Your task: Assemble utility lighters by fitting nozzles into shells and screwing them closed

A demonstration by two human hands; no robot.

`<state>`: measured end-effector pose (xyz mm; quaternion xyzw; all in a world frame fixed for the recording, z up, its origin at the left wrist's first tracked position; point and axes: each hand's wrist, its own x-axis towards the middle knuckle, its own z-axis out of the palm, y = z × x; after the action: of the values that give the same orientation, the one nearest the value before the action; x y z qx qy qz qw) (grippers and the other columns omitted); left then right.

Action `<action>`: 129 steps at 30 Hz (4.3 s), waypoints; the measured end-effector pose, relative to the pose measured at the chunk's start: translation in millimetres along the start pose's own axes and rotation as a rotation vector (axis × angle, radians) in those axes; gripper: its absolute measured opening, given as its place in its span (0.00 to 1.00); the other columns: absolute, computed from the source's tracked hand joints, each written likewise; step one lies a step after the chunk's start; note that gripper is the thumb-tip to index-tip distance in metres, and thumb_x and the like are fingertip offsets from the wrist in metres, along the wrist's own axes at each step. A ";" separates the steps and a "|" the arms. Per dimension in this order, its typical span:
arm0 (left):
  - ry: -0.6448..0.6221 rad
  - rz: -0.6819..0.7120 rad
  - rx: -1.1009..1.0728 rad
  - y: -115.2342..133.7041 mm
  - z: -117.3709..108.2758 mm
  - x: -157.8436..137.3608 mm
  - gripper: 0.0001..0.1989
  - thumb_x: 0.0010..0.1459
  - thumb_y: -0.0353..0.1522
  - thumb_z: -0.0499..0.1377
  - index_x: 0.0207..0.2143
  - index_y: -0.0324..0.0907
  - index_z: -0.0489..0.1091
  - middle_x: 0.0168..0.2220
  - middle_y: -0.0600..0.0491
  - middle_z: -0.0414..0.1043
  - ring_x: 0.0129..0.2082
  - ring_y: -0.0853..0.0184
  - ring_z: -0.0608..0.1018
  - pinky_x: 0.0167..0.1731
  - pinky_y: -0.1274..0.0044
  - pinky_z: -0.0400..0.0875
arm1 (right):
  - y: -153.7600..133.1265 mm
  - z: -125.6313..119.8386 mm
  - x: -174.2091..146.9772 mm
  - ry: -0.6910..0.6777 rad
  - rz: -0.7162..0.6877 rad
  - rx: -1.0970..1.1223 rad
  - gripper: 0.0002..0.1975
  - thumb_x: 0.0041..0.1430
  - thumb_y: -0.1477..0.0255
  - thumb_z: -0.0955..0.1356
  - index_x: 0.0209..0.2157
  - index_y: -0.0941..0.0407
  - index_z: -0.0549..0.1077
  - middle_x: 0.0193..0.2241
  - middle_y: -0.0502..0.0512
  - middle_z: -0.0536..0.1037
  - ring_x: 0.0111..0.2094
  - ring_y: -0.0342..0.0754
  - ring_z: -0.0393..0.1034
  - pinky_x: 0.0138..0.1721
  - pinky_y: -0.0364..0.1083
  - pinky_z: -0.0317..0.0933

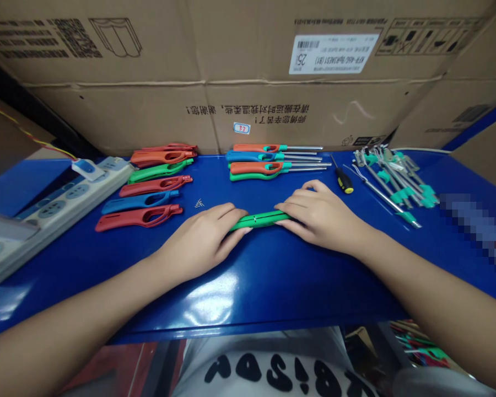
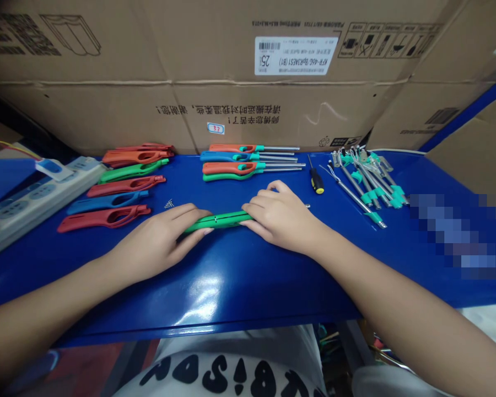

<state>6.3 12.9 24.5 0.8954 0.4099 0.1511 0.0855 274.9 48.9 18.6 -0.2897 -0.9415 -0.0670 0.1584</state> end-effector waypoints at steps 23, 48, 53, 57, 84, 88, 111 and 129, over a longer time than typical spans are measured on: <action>-0.042 -0.007 -0.148 -6.2 6.4 3.6 0.14 0.65 0.35 0.58 0.51 0.40 0.71 0.47 0.47 0.72 0.48 0.57 0.74 0.52 0.64 0.69 | 0.5 -8.4 0.7 -0.058 0.005 0.145 0.10 0.69 0.63 0.65 0.39 0.56 0.72 0.37 0.55 0.77 0.39 0.50 0.68 0.46 0.50 0.52; 0.028 -0.035 -0.136 -8.5 7.0 3.1 0.21 0.63 0.37 0.62 0.56 0.41 0.70 0.52 0.47 0.74 0.51 0.57 0.75 0.56 0.63 0.68 | 7.9 -2.2 -1.1 -0.061 0.165 0.294 0.08 0.65 0.64 0.69 0.38 0.54 0.73 0.36 0.52 0.78 0.39 0.49 0.69 0.46 0.49 0.53; 0.043 -0.035 -0.153 -8.8 5.3 4.3 0.16 0.65 0.39 0.60 0.51 0.42 0.74 0.47 0.48 0.77 0.47 0.59 0.78 0.52 0.65 0.70 | 6.9 -4.1 -1.6 -0.092 0.079 0.343 0.08 0.67 0.64 0.67 0.40 0.54 0.74 0.38 0.54 0.79 0.41 0.49 0.70 0.50 0.51 0.53; 0.064 -0.029 -0.168 -8.6 4.2 4.2 0.14 0.65 0.38 0.60 0.49 0.42 0.76 0.46 0.49 0.77 0.46 0.60 0.78 0.50 0.67 0.71 | 7.5 -5.0 -2.0 -0.090 0.061 0.335 0.09 0.68 0.64 0.66 0.40 0.54 0.75 0.40 0.56 0.79 0.43 0.51 0.70 0.50 0.52 0.54; 0.037 -0.093 -0.181 -6.6 5.7 4.1 0.13 0.62 0.38 0.64 0.46 0.42 0.77 0.41 0.50 0.77 0.43 0.59 0.78 0.47 0.66 0.71 | 3.8 9.2 1.8 0.013 0.259 0.635 0.04 0.60 0.71 0.73 0.31 0.55 0.77 0.36 0.55 0.77 0.38 0.48 0.72 0.42 0.48 0.65; 0.041 -0.078 -0.131 -4.7 5.3 2.8 0.13 0.62 0.37 0.64 0.46 0.42 0.77 0.42 0.50 0.77 0.42 0.58 0.78 0.46 0.66 0.71 | 3.8 7.3 1.9 -0.022 0.191 0.456 0.04 0.61 0.71 0.72 0.31 0.55 0.78 0.38 0.56 0.79 0.42 0.51 0.69 0.45 0.51 0.62; 0.116 -0.087 -0.163 -11.8 2.7 6.1 0.16 0.68 0.37 0.56 0.51 0.38 0.75 0.46 0.47 0.76 0.46 0.59 0.78 0.49 0.67 0.72 | 3.2 5.0 0.9 0.022 0.222 0.318 0.10 0.68 0.69 0.66 0.50 0.54 0.73 0.47 0.57 0.78 0.50 0.53 0.71 0.50 0.53 0.60; 0.186 -0.131 -0.109 -28.2 9.1 10.1 0.18 0.65 0.36 0.58 0.54 0.37 0.74 0.49 0.44 0.71 0.50 0.56 0.75 0.54 0.63 0.69 | -0.1 1.0 -2.2 -0.036 0.185 0.196 0.22 0.66 0.65 0.68 0.59 0.53 0.67 0.55 0.63 0.71 0.55 0.59 0.65 0.54 0.58 0.60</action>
<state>-4.3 38.6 10.2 0.8428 0.4650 0.2496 0.1057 276.4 47.9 16.9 -0.3597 -0.9155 0.0455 0.1744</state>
